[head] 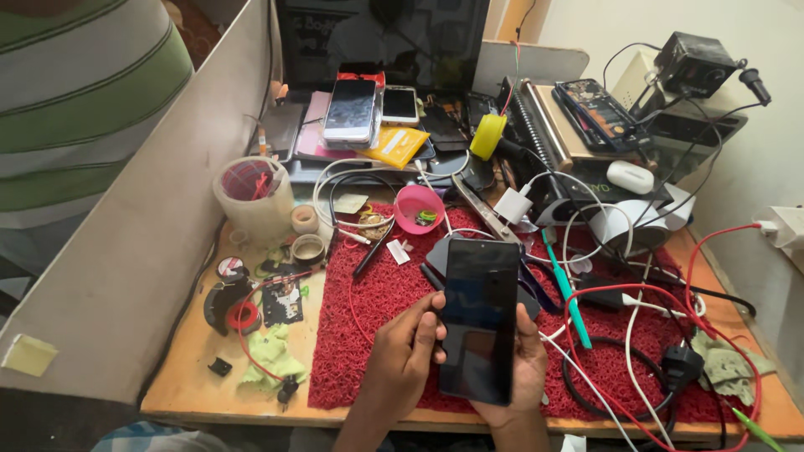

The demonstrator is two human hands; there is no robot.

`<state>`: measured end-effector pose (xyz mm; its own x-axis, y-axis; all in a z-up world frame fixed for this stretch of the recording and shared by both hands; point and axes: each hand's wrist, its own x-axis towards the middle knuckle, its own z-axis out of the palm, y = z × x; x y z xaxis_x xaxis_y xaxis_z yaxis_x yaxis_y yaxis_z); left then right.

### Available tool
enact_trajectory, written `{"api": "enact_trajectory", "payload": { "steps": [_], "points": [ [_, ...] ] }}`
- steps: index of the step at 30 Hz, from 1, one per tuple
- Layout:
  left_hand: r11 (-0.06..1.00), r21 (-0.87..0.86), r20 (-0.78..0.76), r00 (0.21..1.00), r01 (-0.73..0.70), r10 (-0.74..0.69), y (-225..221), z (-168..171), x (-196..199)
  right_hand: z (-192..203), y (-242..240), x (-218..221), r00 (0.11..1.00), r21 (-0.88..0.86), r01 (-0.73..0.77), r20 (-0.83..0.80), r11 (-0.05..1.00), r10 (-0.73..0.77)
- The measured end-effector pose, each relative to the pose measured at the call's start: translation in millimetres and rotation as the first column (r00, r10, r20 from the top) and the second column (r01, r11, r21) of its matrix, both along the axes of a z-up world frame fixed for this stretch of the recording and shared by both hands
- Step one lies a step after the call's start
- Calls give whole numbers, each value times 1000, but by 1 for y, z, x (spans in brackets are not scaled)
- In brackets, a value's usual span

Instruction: The person disassembles a smartphone using a green screwdriver, removes the back cover, and manipulates internal components. They then reassemble the device, insert a SIM card, and test the screen functionality.

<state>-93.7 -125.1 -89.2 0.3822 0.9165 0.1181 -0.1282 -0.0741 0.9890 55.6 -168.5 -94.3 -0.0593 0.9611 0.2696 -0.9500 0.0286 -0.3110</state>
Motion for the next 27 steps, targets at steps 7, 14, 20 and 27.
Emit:
{"api": "enact_trajectory", "payload": {
  "steps": [7,14,20,27],
  "points": [
    [1000,17,-7,1000,3,-3,0,1,0,2,0,-2,1000,13,4,-11,1000,-4],
    [1000,15,7,1000,8,-8,-1,1,-1,1,0,-3,1000,25,0,-13,1000,0],
    [999,-23,10,999,32,-32,0,4,0,-2,0,3,1000,24,7,-28,1000,-7],
    [588,680,-653,727,438,213,17,2,-5,31,-22,34,993,80,108,-51,991,-104]
  ]
}}
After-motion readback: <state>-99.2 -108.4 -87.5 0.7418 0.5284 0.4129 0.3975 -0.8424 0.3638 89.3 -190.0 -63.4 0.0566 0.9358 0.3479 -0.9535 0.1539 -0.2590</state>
